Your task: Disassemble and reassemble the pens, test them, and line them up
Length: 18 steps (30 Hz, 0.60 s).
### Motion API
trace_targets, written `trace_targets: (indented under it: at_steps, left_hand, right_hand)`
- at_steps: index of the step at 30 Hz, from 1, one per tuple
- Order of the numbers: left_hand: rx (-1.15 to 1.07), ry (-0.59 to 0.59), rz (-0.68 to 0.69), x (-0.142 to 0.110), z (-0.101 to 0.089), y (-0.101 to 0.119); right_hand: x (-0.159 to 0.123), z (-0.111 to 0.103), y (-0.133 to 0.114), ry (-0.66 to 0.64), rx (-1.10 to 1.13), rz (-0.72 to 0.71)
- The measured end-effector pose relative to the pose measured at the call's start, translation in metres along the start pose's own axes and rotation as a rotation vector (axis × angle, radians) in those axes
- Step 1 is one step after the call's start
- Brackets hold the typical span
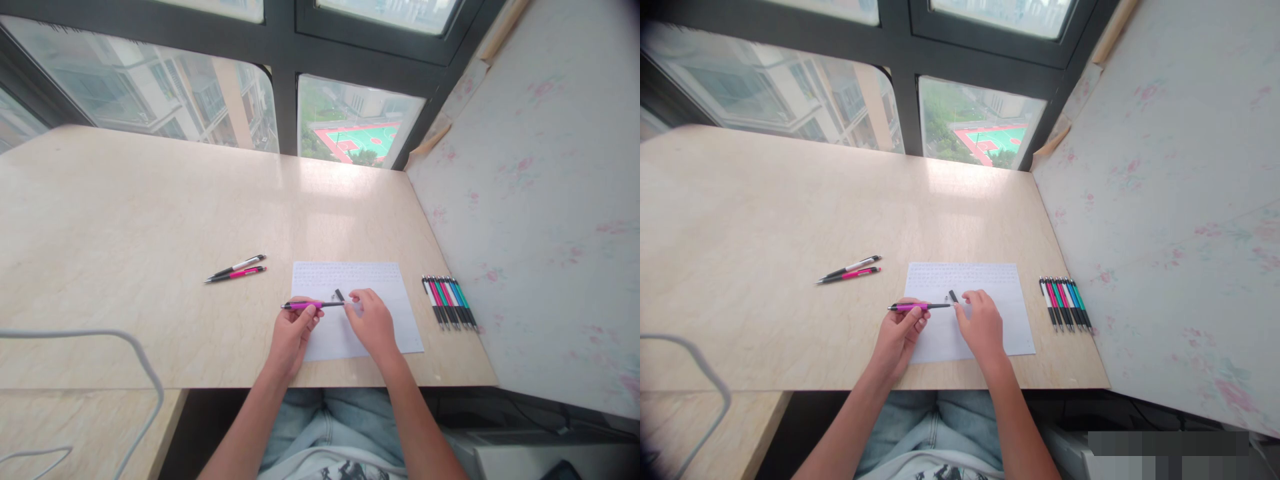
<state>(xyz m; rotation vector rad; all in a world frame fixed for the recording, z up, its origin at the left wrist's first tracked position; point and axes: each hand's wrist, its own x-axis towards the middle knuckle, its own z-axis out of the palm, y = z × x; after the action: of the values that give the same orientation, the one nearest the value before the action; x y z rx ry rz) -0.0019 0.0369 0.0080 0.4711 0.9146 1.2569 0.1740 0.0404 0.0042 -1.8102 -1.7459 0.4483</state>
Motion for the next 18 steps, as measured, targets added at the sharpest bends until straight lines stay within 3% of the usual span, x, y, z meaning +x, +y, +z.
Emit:
trace_targets:
  at_steps: [7,13,18]
  left_hand:
    - [0.019,-0.018,0.000,-0.001,0.000,0.001]
    - [0.033,-0.043,-0.002,-0.002,0.000,0.001]
    - [0.038,-0.053,0.005,-0.003,0.001,0.001]
  right_hand:
    - [-0.001,0.005,0.000,0.055,0.011,-0.005]
    - [-0.011,-0.025,0.014,-0.037,0.507,0.234]
    - [-0.019,-0.046,0.013,0.005,0.576,0.242]
